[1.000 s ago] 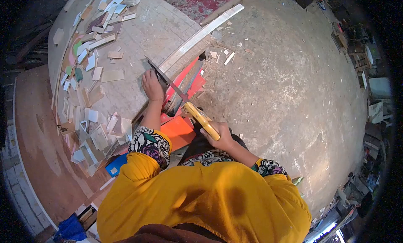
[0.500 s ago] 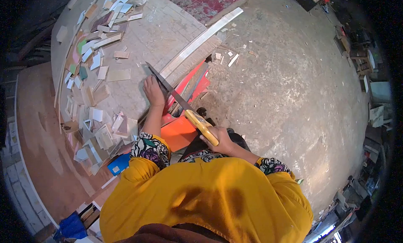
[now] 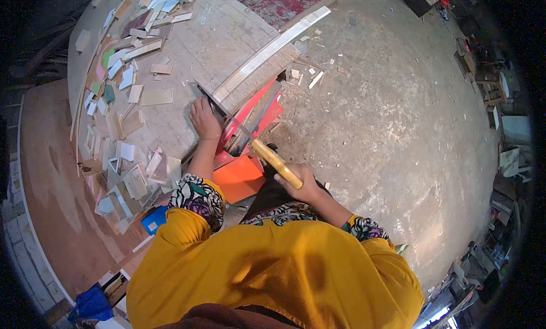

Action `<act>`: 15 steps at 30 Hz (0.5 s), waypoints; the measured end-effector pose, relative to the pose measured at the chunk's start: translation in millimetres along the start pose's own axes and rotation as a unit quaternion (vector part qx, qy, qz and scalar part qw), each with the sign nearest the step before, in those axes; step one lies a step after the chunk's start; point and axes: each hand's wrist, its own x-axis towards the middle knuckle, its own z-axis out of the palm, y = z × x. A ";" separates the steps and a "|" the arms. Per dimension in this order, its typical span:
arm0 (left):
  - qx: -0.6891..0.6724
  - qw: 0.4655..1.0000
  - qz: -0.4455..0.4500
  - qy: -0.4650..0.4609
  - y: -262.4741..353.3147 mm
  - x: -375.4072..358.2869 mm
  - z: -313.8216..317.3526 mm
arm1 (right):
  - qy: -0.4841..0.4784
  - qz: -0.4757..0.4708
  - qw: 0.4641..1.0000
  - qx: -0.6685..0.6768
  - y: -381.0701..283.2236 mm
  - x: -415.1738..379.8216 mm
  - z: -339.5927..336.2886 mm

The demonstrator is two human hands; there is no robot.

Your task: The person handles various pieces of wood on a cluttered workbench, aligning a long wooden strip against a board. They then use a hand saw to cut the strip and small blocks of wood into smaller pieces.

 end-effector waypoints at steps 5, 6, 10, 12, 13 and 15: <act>-0.008 1.000 0.008 0.019 -10.5 2.1 12.4 | -0.006 -0.066 0.996 -0.052 3.2 -6.2 13.5; -0.006 1.000 0.008 0.022 -9.9 3.3 10.8 | 0.009 -0.056 0.997 -0.060 -4.5 1.5 16.6; -0.015 1.000 0.000 0.008 0.4 -0.5 -2.0 | 0.015 0.041 0.998 0.043 -5.3 81.8 41.0; 0.000 1.000 0.004 0.012 -1.9 4.8 -4.2 | 0.011 0.018 0.999 0.030 -5.2 86.6 44.8; 0.001 1.000 0.014 0.011 -4.2 2.6 -0.2 | 0.006 0.004 1.000 0.016 -2.5 85.3 47.2; 0.002 1.000 0.025 0.013 -8.3 -0.7 6.0 | 0.061 -0.115 0.989 -0.073 6.6 56.9 46.8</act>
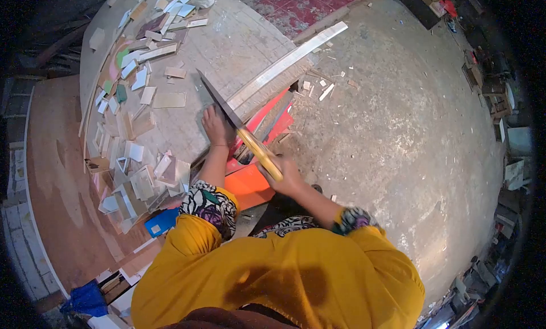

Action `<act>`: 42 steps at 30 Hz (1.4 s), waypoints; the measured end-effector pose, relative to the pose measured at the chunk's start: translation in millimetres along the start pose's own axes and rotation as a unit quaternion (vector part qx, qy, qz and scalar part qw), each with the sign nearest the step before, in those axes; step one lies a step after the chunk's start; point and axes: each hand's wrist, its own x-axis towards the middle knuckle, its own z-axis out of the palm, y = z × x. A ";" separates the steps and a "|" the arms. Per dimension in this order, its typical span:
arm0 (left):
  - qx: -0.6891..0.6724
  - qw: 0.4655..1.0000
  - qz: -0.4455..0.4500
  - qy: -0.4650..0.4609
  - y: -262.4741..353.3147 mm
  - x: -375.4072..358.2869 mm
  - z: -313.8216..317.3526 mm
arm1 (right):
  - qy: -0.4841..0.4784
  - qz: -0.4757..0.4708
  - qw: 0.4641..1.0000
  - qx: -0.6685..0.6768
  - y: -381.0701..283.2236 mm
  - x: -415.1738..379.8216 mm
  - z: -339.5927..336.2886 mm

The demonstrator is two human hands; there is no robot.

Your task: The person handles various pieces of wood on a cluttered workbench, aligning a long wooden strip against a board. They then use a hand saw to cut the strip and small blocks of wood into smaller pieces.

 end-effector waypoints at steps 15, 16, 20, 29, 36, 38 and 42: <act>-0.012 0.999 -0.029 0.011 4.5 4.4 0.4 | -0.010 0.046 0.998 0.047 -6.0 -22.3 -20.5; -0.013 0.999 -0.028 0.017 5.5 10.3 -0.3 | -0.020 0.065 0.996 0.056 -11.2 -26.6 -27.8; -0.045 0.998 -0.036 -0.021 5.2 3.3 -2.7 | -0.050 0.116 0.992 0.006 6.7 30.7 -1.0; 0.021 0.999 -0.036 0.023 1.0 7.3 5.5 | -0.018 0.071 0.992 0.104 -13.3 -24.3 -25.4; -0.009 0.998 -0.026 0.055 4.1 -4.1 2.0 | -0.059 0.073 0.996 -0.013 8.2 35.4 6.6; 0.014 0.998 -0.067 -0.002 1.8 5.1 5.4 | -0.032 0.028 0.998 -0.037 17.6 0.1 -5.8; -0.028 0.999 -0.035 0.027 3.9 6.2 -1.4 | -0.039 0.091 0.994 0.054 -14.5 -32.9 -36.0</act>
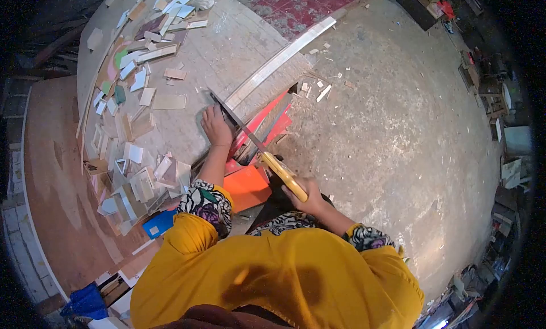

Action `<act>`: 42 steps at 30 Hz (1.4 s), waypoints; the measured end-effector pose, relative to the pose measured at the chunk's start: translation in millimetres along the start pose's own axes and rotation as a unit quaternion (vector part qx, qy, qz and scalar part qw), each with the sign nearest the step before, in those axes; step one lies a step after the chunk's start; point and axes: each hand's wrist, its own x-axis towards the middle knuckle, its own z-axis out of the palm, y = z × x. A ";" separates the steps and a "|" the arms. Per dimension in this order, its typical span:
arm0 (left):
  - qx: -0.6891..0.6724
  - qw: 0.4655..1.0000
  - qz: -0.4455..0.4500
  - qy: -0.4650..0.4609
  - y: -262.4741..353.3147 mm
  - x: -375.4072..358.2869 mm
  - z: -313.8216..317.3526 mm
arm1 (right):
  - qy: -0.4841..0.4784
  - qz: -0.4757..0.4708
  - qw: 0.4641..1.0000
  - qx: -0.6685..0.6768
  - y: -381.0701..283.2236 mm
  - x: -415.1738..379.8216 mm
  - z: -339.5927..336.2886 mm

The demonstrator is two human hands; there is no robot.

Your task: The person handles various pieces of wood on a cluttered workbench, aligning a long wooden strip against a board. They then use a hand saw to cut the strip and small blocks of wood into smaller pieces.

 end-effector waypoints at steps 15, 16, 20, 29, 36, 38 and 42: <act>0.031 0.999 0.020 0.000 -16.6 -7.3 19.2 | 0.007 -0.072 0.995 -0.072 14.6 12.3 13.6; 0.053 0.998 0.044 0.010 -20.3 -8.0 25.5 | 0.005 -0.071 0.994 -0.077 12.0 15.2 17.6; 0.041 0.999 0.019 -0.009 -1.7 -3.0 1.4 | 0.028 -0.024 0.998 -0.041 21.8 12.4 16.5; -0.055 0.998 -0.009 -0.028 0.6 1.5 -5.1 | 0.057 0.158 0.964 0.206 -12.5 -36.7 -55.2; -0.608 0.752 -0.248 -0.060 -23.6 17.3 -0.6 | 0.082 0.102 0.990 0.044 -31.3 -45.6 -89.1; -0.668 0.642 -0.358 -0.120 -15.6 24.5 -38.3 | 0.082 0.115 0.989 0.028 -28.4 -42.3 -88.4; -0.830 0.415 -0.356 -0.109 -31.7 39.8 -34.0 | 0.057 0.061 0.997 0.003 -35.1 -13.0 -81.3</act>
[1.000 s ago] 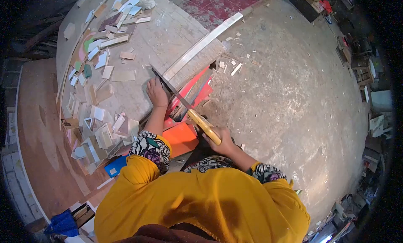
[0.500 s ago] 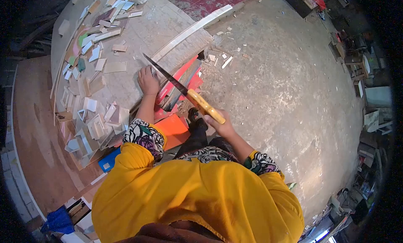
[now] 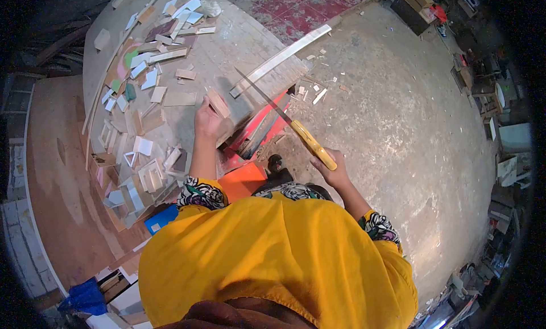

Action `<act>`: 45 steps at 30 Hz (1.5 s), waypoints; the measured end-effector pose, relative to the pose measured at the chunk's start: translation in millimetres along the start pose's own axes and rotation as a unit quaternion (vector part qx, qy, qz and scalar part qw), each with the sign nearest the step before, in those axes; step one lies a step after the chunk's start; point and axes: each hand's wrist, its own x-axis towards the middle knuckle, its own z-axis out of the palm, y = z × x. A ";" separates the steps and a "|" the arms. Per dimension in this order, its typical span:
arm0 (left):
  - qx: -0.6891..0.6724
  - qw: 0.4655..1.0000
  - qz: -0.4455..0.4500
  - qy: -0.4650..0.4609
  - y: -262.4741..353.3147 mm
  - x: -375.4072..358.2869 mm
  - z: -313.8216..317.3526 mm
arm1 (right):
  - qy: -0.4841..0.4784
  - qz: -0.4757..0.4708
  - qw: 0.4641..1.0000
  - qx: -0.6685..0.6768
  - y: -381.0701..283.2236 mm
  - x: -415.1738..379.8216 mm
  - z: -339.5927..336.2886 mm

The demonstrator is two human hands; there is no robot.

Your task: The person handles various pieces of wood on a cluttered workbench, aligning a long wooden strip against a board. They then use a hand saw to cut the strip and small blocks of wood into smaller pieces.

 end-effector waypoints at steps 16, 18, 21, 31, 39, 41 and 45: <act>-0.181 0.982 0.018 0.043 88.9 21.7 23.6 | -0.035 -0.099 0.979 -0.173 -41.2 121.8 41.9; -0.181 0.983 0.029 0.008 95.1 17.1 27.2 | -0.060 -0.175 0.954 -0.238 -40.9 145.1 42.6; -0.125 0.987 0.077 -0.069 98.3 10.6 36.2 | -0.079 -0.277 0.899 -0.330 -35.7 191.4 48.0; 0.303 0.910 0.277 -0.051 87.1 -2.0 114.9 | -0.247 -0.377 0.793 -0.410 -11.0 363.6 86.3; 0.593 0.702 0.387 0.073 61.2 24.2 135.3 | -0.353 -0.264 0.827 -0.349 -61.9 400.6 107.0; 0.628 0.664 0.398 0.082 58.8 29.2 142.6 | -0.433 0.113 0.885 0.129 -77.1 394.1 102.1; 0.688 0.577 0.436 0.059 50.9 40.8 152.7 | -0.436 0.031 0.893 0.106 -113.5 368.0 87.9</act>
